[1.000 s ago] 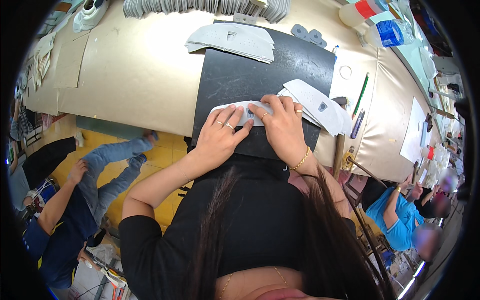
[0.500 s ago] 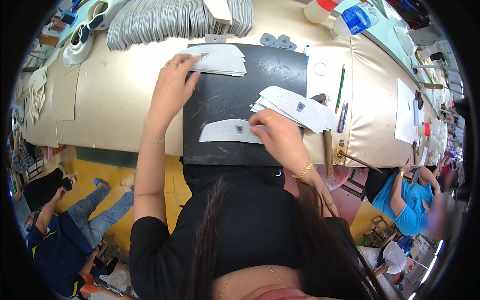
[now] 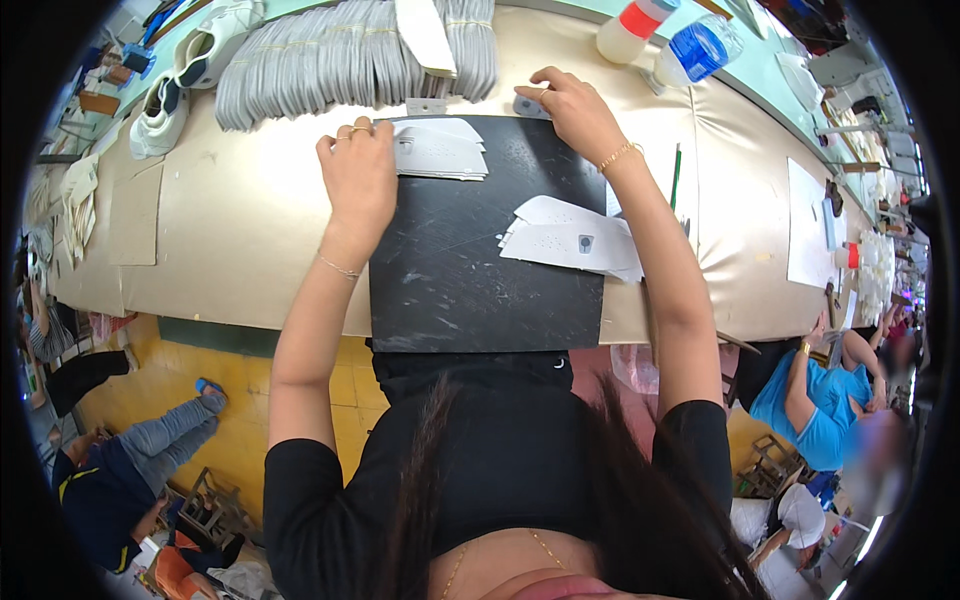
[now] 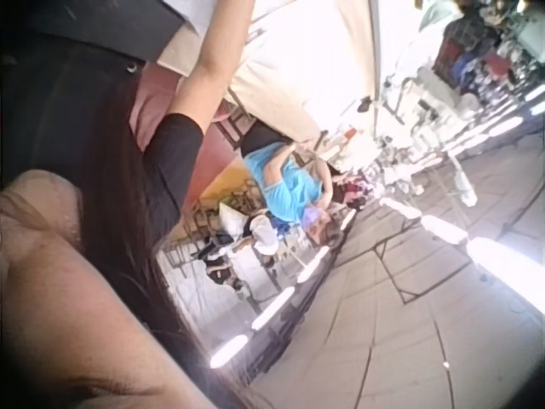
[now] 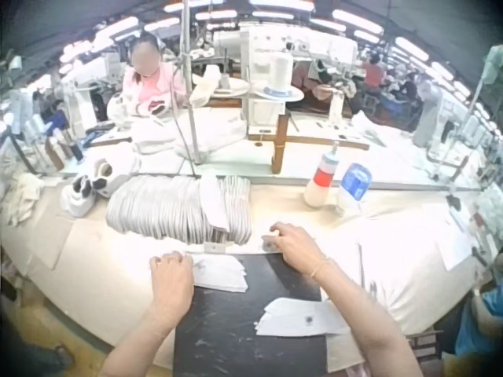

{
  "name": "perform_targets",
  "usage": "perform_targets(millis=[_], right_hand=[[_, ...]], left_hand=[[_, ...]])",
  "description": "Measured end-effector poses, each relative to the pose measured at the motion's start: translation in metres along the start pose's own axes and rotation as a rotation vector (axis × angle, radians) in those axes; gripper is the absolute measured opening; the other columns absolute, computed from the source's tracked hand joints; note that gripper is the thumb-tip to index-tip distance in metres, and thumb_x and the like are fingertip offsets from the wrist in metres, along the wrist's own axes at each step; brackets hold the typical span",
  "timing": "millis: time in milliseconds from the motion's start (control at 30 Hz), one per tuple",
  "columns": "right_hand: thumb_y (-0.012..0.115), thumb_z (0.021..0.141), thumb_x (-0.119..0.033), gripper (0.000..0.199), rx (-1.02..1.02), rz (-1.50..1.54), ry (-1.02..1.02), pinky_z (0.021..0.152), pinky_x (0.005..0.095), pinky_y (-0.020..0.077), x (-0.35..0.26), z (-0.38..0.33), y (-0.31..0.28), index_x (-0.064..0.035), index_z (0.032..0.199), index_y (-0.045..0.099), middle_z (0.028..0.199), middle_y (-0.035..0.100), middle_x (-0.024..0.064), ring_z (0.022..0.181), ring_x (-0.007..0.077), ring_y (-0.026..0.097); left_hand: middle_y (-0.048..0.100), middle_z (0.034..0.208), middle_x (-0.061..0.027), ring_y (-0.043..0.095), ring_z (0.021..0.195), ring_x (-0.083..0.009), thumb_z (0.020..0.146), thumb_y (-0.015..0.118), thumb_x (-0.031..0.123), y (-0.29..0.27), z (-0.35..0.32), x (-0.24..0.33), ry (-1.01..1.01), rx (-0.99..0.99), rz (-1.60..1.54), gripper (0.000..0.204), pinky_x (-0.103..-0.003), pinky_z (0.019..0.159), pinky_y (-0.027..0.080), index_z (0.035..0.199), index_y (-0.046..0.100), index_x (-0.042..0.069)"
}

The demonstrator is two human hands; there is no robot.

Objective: The person repeatedly picks up white mask-like components and aligns them on a black cutting mat, then places them into a stack. The hands handle the components one at a time, adjusting their position before stacking.

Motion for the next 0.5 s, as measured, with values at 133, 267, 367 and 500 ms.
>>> perform_targets(millis=[133,267,367,500], right_hand=[[0.056,0.087,-0.002,0.038,-0.147,-0.171,-0.124,0.089,0.0392,0.0521,0.004,0.021,0.029,-0.0174,0.118,0.072,0.116,0.067,-0.0003,0.108,0.0216,0.064],[0.057,0.09,-0.009,0.02,-0.122,-0.262,-0.167,0.081,0.0373,0.0528,-0.003,0.023,0.022,-0.014,0.104,0.07,0.105,0.067,-0.0002,0.1,0.0207,0.065],[0.057,0.089,-0.007,0.015,-0.091,-0.234,-0.114,0.076,0.0386,0.0535,0.001,0.019,0.015,-0.0107,0.099,0.068,0.098,0.068,0.0044,0.092,0.0256,0.068],[0.058,0.088,-0.006,0.013,-0.194,-0.05,0.069,0.072,0.044,0.0536,0.022,0.01,0.018,-0.0087,0.098,0.067,0.087,0.07,0.0103,0.084,0.0324,0.069]], left_hand=[[0.063,0.097,-0.0101,0.061,0.098,-0.0276,0.084,0.061,0.001,0.006,-0.01,0.0,-0.003,-0.04,-0.185,0.014,-0.041,0.09,0.043,0.096,0.065,0.007],[0.065,0.112,-0.0164,0.061,0.109,-0.0347,0.077,0.071,0.004,0.006,-0.021,-0.001,-0.015,-0.215,-0.483,0.016,-0.047,0.099,0.043,0.093,0.068,0.006],[0.054,0.142,-0.0197,0.052,0.129,-0.0392,0.073,0.078,0.002,-0.001,-0.037,0.016,0.165,-0.321,-0.444,0.019,-0.047,0.105,0.044,0.089,0.067,0.006],[0.042,0.156,-0.0209,0.046,0.137,-0.0423,0.075,0.079,0.006,-0.011,-0.043,0.024,0.218,-0.481,-0.534,0.016,-0.043,0.111,0.04,0.085,0.066,0.005]])
Point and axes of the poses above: each hand's wrist, its own z-axis towards the middle knuckle, its own y-axis out of the palm, x = y × z, the point moved 8 cm from there along z, towards the middle knuckle
